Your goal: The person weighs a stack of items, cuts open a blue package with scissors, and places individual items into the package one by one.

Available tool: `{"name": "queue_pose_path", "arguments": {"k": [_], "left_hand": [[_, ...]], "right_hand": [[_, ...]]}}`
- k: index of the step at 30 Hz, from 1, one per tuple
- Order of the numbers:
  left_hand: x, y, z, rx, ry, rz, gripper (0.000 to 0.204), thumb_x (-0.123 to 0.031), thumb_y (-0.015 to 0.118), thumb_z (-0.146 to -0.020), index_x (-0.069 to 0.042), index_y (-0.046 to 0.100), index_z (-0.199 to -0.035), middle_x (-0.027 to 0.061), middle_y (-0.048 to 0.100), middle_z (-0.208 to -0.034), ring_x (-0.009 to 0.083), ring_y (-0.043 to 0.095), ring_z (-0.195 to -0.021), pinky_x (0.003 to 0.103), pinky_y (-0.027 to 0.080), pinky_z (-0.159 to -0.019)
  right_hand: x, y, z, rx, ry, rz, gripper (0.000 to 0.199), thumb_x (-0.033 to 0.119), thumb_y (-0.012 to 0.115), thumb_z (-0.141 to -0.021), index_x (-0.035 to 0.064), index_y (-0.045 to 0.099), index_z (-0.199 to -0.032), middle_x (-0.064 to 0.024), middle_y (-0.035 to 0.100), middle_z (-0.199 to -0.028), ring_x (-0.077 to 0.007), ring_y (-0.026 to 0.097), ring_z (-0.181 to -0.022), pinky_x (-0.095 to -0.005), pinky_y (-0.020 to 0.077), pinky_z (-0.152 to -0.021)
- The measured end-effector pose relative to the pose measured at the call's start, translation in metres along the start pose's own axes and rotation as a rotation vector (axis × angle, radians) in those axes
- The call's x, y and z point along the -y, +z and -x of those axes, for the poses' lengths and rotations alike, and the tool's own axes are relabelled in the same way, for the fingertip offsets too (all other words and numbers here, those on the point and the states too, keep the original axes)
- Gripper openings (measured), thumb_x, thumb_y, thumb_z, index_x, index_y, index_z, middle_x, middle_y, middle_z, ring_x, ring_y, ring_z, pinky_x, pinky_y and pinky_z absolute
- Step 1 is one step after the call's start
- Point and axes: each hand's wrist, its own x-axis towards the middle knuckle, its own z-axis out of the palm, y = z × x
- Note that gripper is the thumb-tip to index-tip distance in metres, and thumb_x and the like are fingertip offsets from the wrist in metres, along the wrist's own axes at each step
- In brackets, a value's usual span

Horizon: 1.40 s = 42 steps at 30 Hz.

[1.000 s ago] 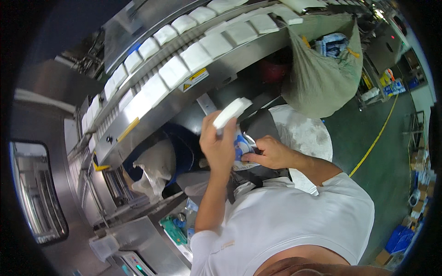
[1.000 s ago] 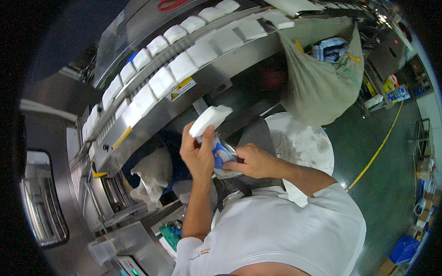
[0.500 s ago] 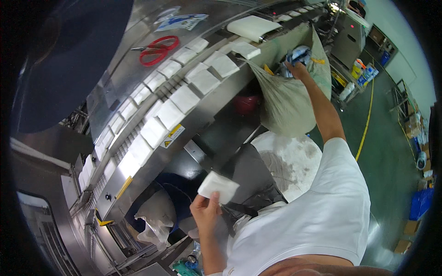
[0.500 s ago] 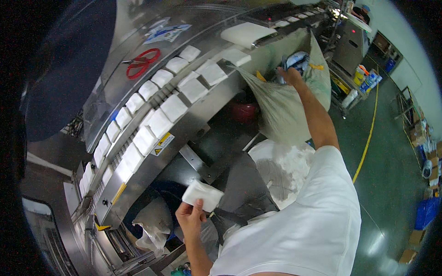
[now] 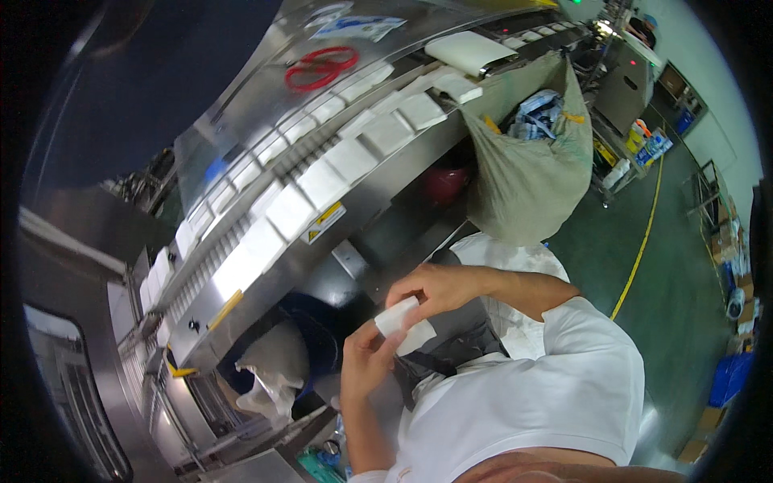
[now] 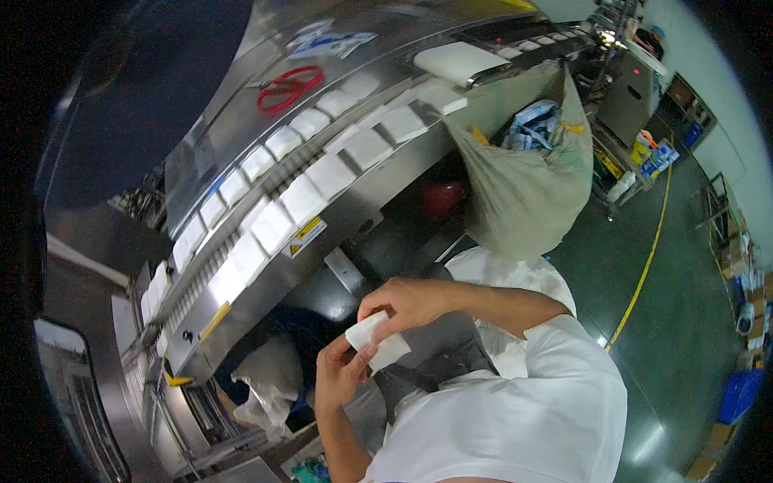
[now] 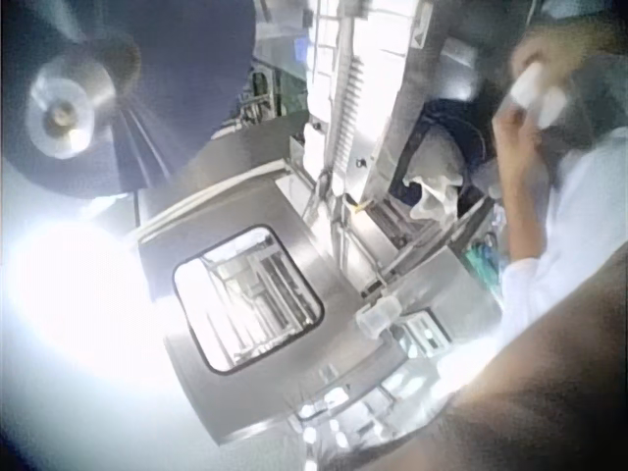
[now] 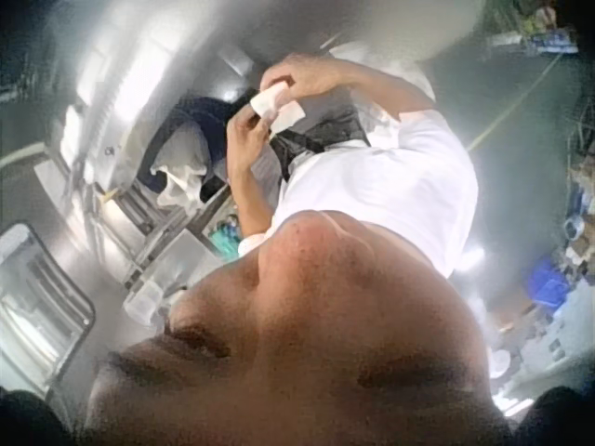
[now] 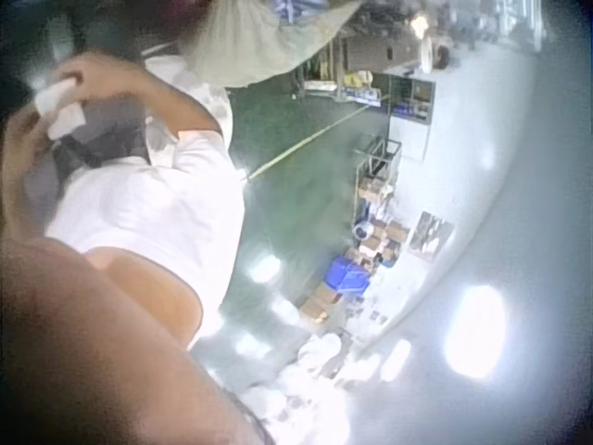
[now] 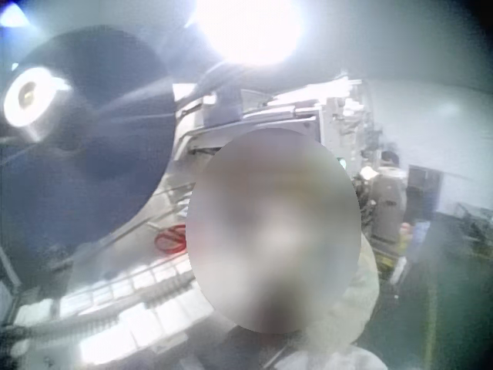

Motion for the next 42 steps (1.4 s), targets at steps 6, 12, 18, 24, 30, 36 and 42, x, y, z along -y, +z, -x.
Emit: {"name": "queue_pose_path", "arguments": {"k": [6, 12, 18, 24, 30, 36, 42], "left_hand": [[0.030, -0.031, 0.011, 0.104, 0.132, 0.279, 0.059, -0.020, 0.086, -0.086, -0.001, 0.061, -0.135, 0.0049, 0.066, -0.118, 0.0143, 0.062, -0.111, 0.032, 0.049, -0.098], [0.047, -0.013, 0.031, -0.156, 0.211, 0.501, 0.068, -0.021, 0.092, -0.081, 0.000, 0.055, -0.135, 0.0073, 0.063, -0.125, 0.0168, 0.059, -0.116, 0.034, 0.047, -0.101], [0.042, -0.031, 0.039, -0.219, 0.070, 0.536, 0.041, -0.007, 0.082, -0.089, 0.002, 0.063, -0.124, 0.0052, 0.067, -0.114, 0.0155, 0.063, -0.108, 0.033, 0.051, -0.096], [0.042, -0.055, 0.053, -0.104, 0.103, 0.381, 0.037, -0.002, 0.080, -0.089, 0.002, 0.065, -0.122, 0.0058, 0.069, -0.114, 0.0135, 0.065, -0.103, 0.030, 0.054, -0.089], [0.041, -0.067, 0.057, -0.038, 0.076, 0.396, 0.036, -0.001, 0.079, -0.089, 0.002, 0.064, -0.122, 0.0048, 0.069, -0.116, 0.0148, 0.064, -0.110, 0.033, 0.051, -0.097], [0.064, -0.069, 0.056, -0.007, 0.191, 0.527, 0.059, -0.002, 0.076, -0.090, 0.001, 0.048, -0.142, 0.0130, 0.064, -0.126, 0.0233, 0.066, -0.114, 0.035, 0.052, -0.098], [0.077, -0.062, 0.060, -0.138, 0.213, 0.554, 0.057, -0.013, 0.074, -0.096, 0.000, 0.047, -0.144, 0.0162, 0.063, -0.129, 0.0255, 0.066, -0.117, 0.037, 0.052, -0.101]], "right_hand": [[0.025, 0.019, -0.015, -0.161, -0.077, 0.035, 0.030, 0.014, 0.085, -0.086, 0.0013, 0.073, -0.110, -0.0051, 0.074, -0.093, -0.0091, 0.066, -0.083, -0.0271, 0.0533, -0.070], [0.029, 0.046, -0.035, -0.332, -0.024, -0.430, 0.030, 0.011, 0.080, -0.092, -0.0003, 0.071, -0.118, -0.0047, 0.074, -0.105, -0.0096, 0.067, -0.094, -0.0258, 0.0547, -0.081], [0.017, 0.046, -0.046, -0.181, 0.044, -0.592, 0.040, 0.010, 0.078, -0.093, -0.0013, 0.062, -0.129, -0.0074, 0.072, -0.112, -0.0114, 0.068, -0.101, -0.0278, 0.0551, -0.090], [0.019, 0.042, -0.050, -0.010, 0.092, -0.406, 0.034, 0.007, 0.077, -0.094, -0.0014, 0.064, -0.124, -0.0069, 0.071, -0.111, -0.0111, 0.067, -0.103, -0.0282, 0.0557, -0.089], [0.018, 0.043, -0.058, 0.058, 0.112, -0.382, 0.030, 0.009, 0.077, -0.094, -0.0016, 0.066, -0.121, -0.0056, 0.072, -0.109, -0.0106, 0.066, -0.100, -0.0268, 0.0546, -0.089], [0.000, 0.018, -0.062, -0.164, 0.131, -0.644, 0.026, 0.012, 0.073, -0.097, 0.0022, 0.068, -0.121, -0.0034, 0.072, -0.108, -0.0083, 0.067, -0.094, -0.0250, 0.0550, -0.080], [0.009, -0.001, -0.083, -0.450, 0.075, -0.784, 0.038, 0.020, 0.073, -0.099, -0.0001, 0.060, -0.128, -0.0099, 0.070, -0.116, -0.0175, 0.071, -0.103, -0.0314, 0.0610, -0.087]]}}
